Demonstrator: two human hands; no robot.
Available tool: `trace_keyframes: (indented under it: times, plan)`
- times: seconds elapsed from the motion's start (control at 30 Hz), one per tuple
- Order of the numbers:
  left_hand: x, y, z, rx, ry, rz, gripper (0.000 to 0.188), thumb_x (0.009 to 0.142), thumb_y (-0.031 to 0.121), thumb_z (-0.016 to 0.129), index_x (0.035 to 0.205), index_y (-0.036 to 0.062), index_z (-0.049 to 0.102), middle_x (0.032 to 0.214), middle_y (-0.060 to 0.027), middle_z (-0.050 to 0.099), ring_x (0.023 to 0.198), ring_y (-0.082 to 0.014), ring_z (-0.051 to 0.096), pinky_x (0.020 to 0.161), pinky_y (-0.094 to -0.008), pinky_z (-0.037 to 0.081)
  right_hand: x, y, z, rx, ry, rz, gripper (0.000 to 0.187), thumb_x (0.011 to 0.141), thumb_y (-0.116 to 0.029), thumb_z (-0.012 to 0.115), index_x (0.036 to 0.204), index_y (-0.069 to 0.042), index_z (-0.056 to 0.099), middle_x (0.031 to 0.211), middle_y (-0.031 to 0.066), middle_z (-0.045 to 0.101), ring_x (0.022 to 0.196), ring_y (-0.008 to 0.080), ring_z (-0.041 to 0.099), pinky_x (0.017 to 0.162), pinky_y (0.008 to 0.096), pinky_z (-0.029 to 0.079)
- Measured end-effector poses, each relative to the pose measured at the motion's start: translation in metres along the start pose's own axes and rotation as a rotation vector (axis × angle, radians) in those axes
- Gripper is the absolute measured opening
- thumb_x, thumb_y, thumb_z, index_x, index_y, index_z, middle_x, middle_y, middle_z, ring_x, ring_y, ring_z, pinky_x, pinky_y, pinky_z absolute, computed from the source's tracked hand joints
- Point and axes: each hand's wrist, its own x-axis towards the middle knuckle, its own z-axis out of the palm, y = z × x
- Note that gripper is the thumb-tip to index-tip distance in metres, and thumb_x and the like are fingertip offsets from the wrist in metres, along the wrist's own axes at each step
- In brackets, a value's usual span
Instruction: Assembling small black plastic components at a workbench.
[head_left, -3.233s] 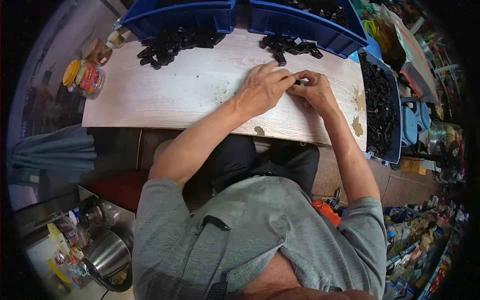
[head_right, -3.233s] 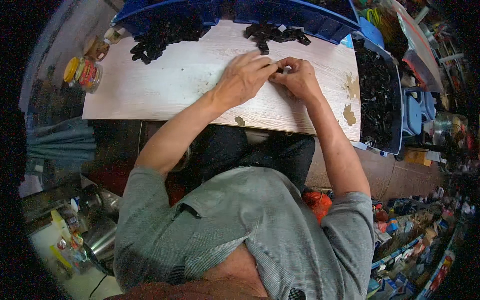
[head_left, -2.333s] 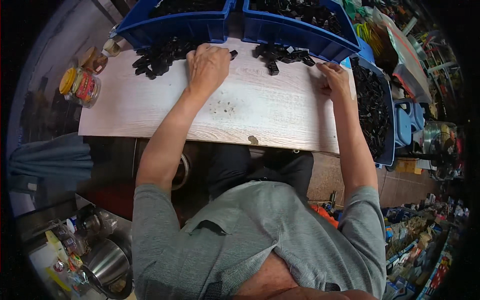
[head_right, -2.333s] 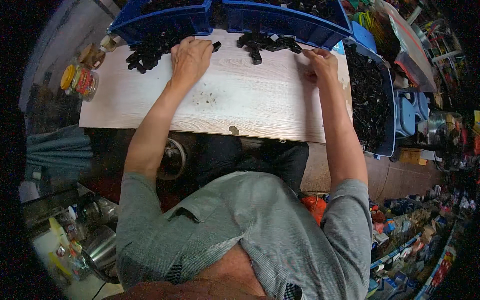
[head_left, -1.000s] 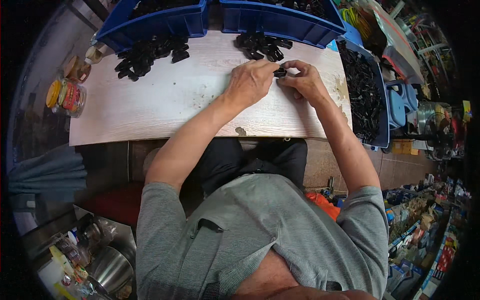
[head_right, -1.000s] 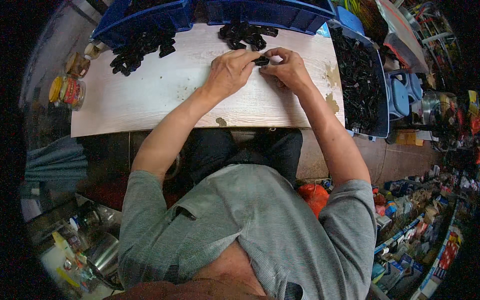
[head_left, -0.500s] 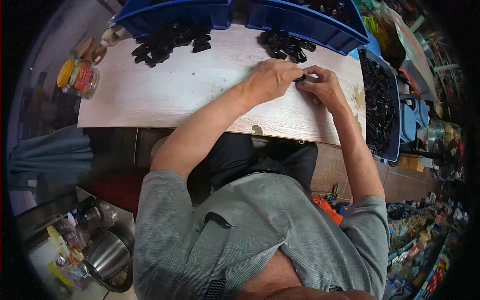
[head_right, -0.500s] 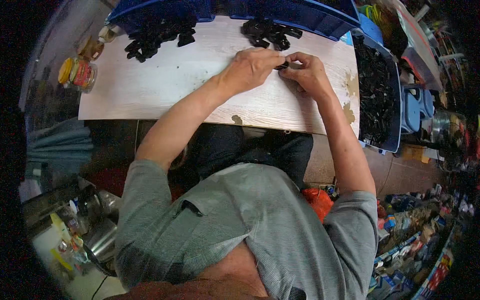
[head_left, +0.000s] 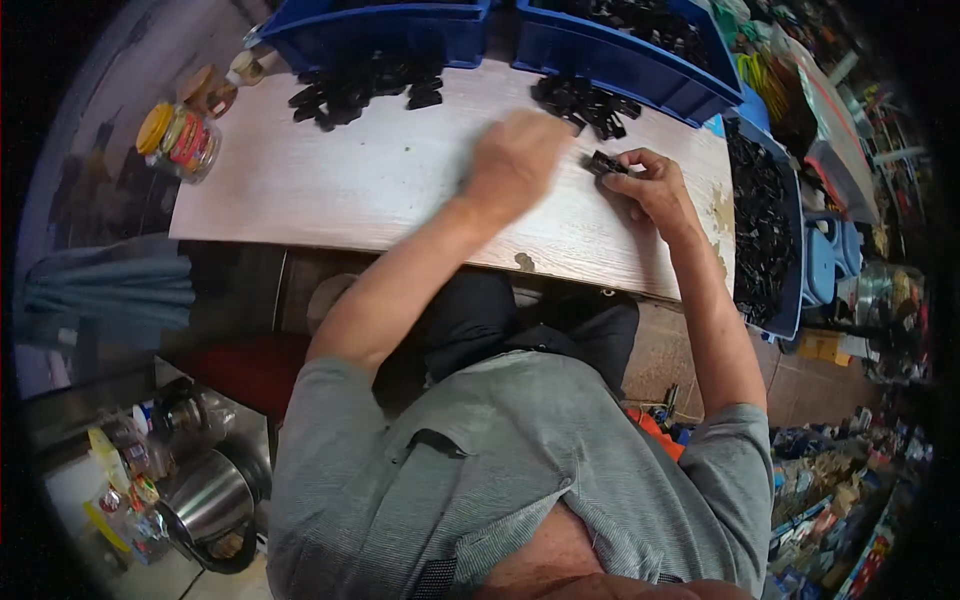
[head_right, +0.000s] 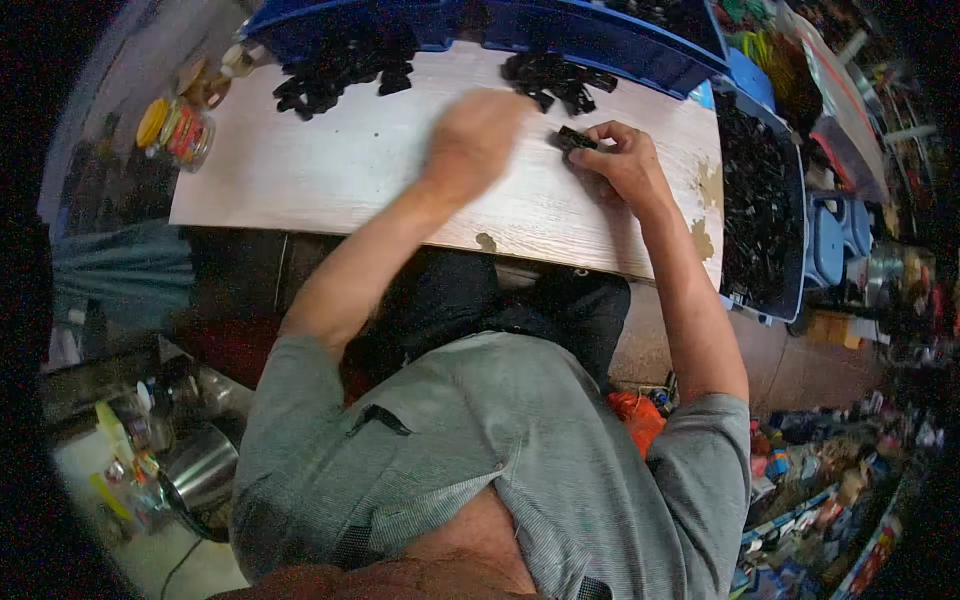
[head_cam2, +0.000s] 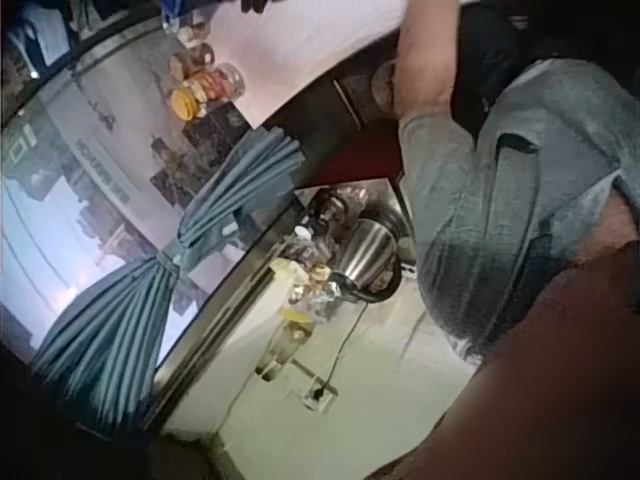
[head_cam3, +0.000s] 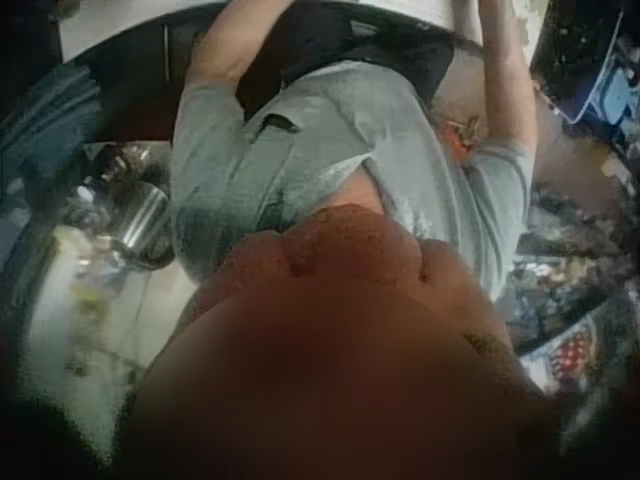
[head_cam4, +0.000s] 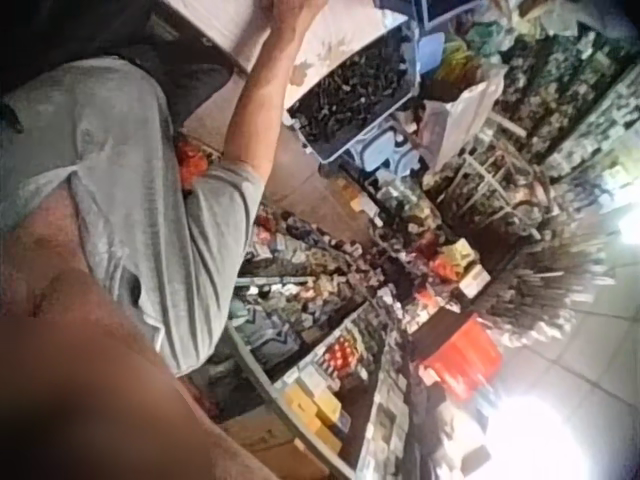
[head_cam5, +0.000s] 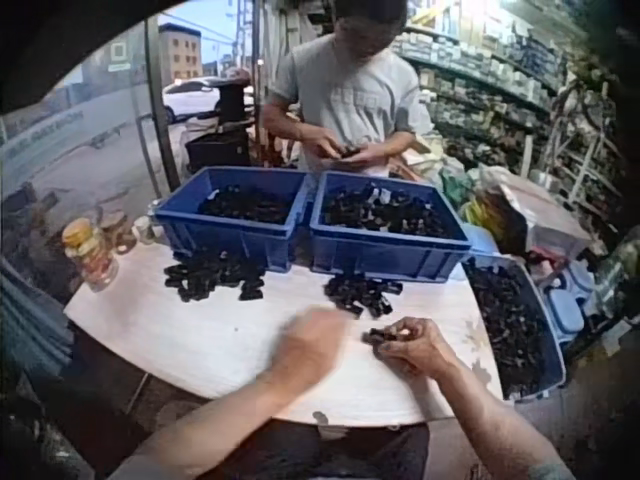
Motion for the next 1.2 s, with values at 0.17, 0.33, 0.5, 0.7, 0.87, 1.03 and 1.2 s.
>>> trace_keyframes:
  times: [0.17,0.33,0.5,0.7,0.87,1.03,1.2]
  plan:
    - [-0.008,-0.073,-0.069,0.572,-0.065,-0.243,0.026,0.091,0.011,0.059,0.111,0.0035,0.073,0.107,-0.0129,0.072,0.098,-0.0329,0.066,0.086,-0.0445,0.055,-0.009,0.006,-0.027,0.237,0.275,0.091,0.019,0.084,-0.015,0.079,0.096,-0.007,0.066,0.057,-0.0021,0.051,0.043,0.009,0.045,0.042,0.0272,0.041]
    - [-0.014,-0.091,-0.075,0.642,-0.204,-0.344,0.016,0.093,0.01,0.055,0.096,0.0046,0.07,0.1,-0.0142,0.071,0.095,-0.0331,0.067,0.08,-0.0446,0.056,0.004,0.032,-0.092,0.442,0.705,0.029,0.031,0.081,-0.02,0.084,0.104,-0.004,0.07,0.072,0.0053,0.063,0.049,0.0168,0.058,0.046,0.0358,0.054]
    - [-0.002,-0.083,-0.072,0.577,-0.395,-0.438,0.026,0.094,0.017,0.054,0.085,0.0026,0.073,0.08,-0.0208,0.072,0.075,-0.0395,0.072,0.073,-0.0489,0.057,-0.003,0.014,-0.07,0.416,0.67,0.067,0.045,0.078,-0.025,0.087,0.113,-0.004,0.067,0.066,0.0009,0.052,0.051,0.0169,0.059,0.049,0.0335,0.056]
    - [0.013,-0.075,-0.084,0.349,-0.405,-0.501,0.027,0.095,0.017,0.051,0.097,0.0039,0.075,0.088,-0.0246,0.072,0.081,-0.0439,0.07,0.078,-0.0494,0.055,0.017,-0.01,-0.01,0.202,0.386,0.051,0.064,0.074,-0.026,0.09,0.123,0.0,0.059,0.072,0.0046,0.061,0.048,0.015,0.056,0.047,0.0307,0.051]
    - [0.0,-0.072,-0.08,0.249,-0.273,-0.338,0.031,0.092,0.004,0.053,0.118,0.0018,0.069,0.123,-0.0246,0.066,0.107,-0.041,0.066,0.093,-0.0454,0.053,0.04,-0.013,0.01,0.032,0.333,0.018,0.06,0.073,-0.024,0.089,0.122,-0.003,0.062,0.068,0.0031,0.059,0.052,0.0143,0.056,0.045,0.0314,0.05]
    - [-0.003,-0.068,-0.077,0.22,-0.401,-0.144,0.032,0.089,0.001,0.056,0.118,0.0037,0.071,0.125,-0.0167,0.065,0.109,-0.0355,0.064,0.096,-0.0431,0.054,0.045,-0.008,0.018,-0.067,0.368,-0.023,0.049,0.078,-0.024,0.086,0.119,-0.006,0.065,0.067,0.0,0.057,0.051,0.0109,0.053,0.043,0.0289,0.047]
    - [-0.001,-0.058,-0.076,0.285,-0.492,-0.11,0.035,0.092,0.003,0.061,0.126,0.0061,0.066,0.134,-0.0148,0.062,0.119,-0.0332,0.061,0.096,-0.0441,0.054,0.04,0.0,0.013,0.102,0.373,-0.075,0.041,0.081,-0.022,0.082,0.114,-0.002,0.07,0.071,0.0074,0.065,0.05,0.0134,0.058,0.04,0.03,0.044]
